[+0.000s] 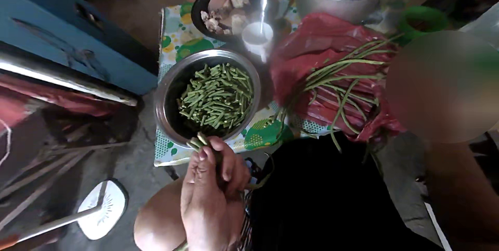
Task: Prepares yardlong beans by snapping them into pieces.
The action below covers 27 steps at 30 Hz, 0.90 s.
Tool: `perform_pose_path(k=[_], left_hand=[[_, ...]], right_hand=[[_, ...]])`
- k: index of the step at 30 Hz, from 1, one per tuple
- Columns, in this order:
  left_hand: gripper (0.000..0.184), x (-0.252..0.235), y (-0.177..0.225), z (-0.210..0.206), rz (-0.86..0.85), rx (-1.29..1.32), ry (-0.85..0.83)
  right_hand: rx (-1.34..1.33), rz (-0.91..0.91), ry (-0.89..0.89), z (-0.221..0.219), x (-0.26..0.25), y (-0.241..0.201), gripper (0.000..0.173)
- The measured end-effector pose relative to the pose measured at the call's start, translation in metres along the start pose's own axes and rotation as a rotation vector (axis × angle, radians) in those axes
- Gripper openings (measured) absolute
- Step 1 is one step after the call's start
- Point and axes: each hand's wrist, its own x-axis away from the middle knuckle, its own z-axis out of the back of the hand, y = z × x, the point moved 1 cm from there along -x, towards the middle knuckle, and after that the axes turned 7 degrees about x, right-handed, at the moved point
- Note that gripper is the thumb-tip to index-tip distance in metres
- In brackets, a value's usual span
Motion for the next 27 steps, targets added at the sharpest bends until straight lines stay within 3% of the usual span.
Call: perform_pose_path(k=[3, 6, 8, 10, 14, 19, 27], left_hand=[[0.031, -0.003, 0.020, -0.001, -0.054, -0.002, -0.066], [0.029, -0.005, 0.026, -0.006, -0.070, 0.029, -0.085], [0.028, -0.006, 0.018, -0.012, -0.053, 0.049, -0.074], [0.033, -0.005, 0.003, -0.020, 0.017, 0.074, -0.023], [0.036, -0.005, -0.016, -0.025, 0.125, 0.109, 0.089], [0.034, -0.004, -0.011, -0.010, 0.152, 0.102, 0.228], [0.038, -0.008, -0.015, 0.014, 0.217, 0.208, 0.352]], right_hand=[[-0.239, 0.012, 0.241, 0.035, 0.021, 0.006, 0.037], [-0.661, 0.302, 0.484, 0.051, 0.032, 0.015, 0.033], [-0.984, 0.397, 0.513, 0.058, 0.039, -0.007, 0.023], [-1.145, 0.461, 0.428, 0.063, 0.054, -0.041, 0.017], [-1.259, 0.634, 0.143, 0.049, 0.094, -0.112, 0.042], [-1.274, 0.725, -0.085, 0.014, 0.135, -0.151, 0.034], [-0.958, 0.966, 0.062, -0.017, 0.147, -0.154, 0.026]])
